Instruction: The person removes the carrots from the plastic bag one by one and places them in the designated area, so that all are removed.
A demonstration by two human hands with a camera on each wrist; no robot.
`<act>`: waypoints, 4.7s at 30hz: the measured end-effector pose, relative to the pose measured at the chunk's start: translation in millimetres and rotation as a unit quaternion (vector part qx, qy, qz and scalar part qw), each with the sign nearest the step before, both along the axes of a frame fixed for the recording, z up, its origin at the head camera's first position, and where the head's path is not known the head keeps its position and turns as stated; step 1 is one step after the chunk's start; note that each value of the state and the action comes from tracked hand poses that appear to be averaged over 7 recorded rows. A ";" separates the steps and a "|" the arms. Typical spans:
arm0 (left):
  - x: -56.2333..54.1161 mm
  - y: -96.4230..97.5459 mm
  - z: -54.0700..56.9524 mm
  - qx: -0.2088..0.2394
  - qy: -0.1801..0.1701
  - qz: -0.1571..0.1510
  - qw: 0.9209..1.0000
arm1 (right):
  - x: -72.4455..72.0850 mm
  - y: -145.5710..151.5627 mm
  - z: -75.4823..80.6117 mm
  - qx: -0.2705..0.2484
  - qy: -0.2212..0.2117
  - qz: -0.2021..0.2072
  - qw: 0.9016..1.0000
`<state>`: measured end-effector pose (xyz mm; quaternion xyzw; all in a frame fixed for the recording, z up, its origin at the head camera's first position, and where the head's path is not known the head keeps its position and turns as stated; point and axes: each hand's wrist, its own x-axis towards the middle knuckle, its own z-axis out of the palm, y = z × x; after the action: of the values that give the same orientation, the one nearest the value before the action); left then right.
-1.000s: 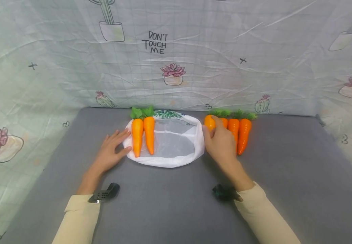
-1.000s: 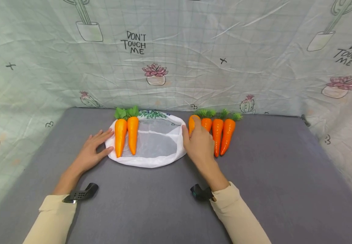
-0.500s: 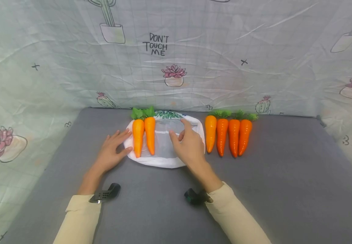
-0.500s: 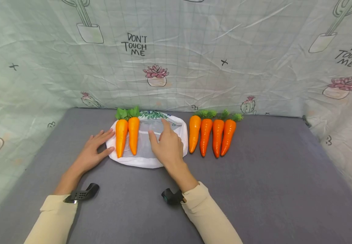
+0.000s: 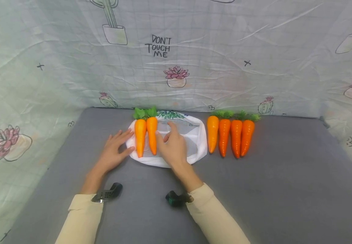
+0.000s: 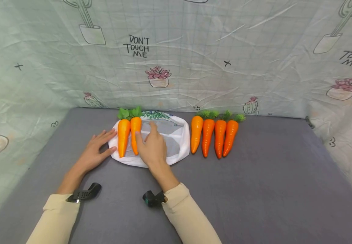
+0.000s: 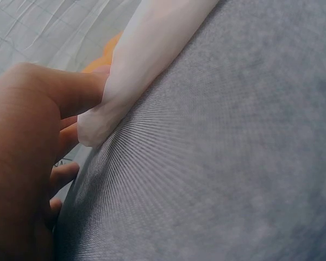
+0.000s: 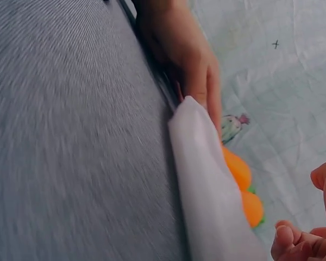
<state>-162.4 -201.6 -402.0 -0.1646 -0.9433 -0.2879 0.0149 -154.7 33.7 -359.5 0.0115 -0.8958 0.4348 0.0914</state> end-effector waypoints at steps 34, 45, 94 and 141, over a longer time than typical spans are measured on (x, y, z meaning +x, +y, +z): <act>2.8 1.5 2.8 0.002 0.000 0.005 1.000 | -1.8 -21.8 -35.3 0.084 -0.042 0.024 0.995; 3.1 1.0 2.5 0.003 0.006 0.001 1.000 | -0.7 -23.7 -34.7 0.107 -0.052 0.022 0.993; 5.1 2.9 4.8 -0.006 0.002 0.008 1.000 | 4.2 -18.4 -25.9 0.000 0.026 0.046 0.999; 3.7 2.8 2.4 0.006 -0.001 0.002 1.000 | 5.3 117.5 36.0 0.031 0.247 -0.020 0.968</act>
<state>-158.7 -198.8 -399.5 -0.1620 -0.9419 -0.2938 0.0156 -149.4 151.2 -323.5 0.1031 -0.8585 0.3885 0.3184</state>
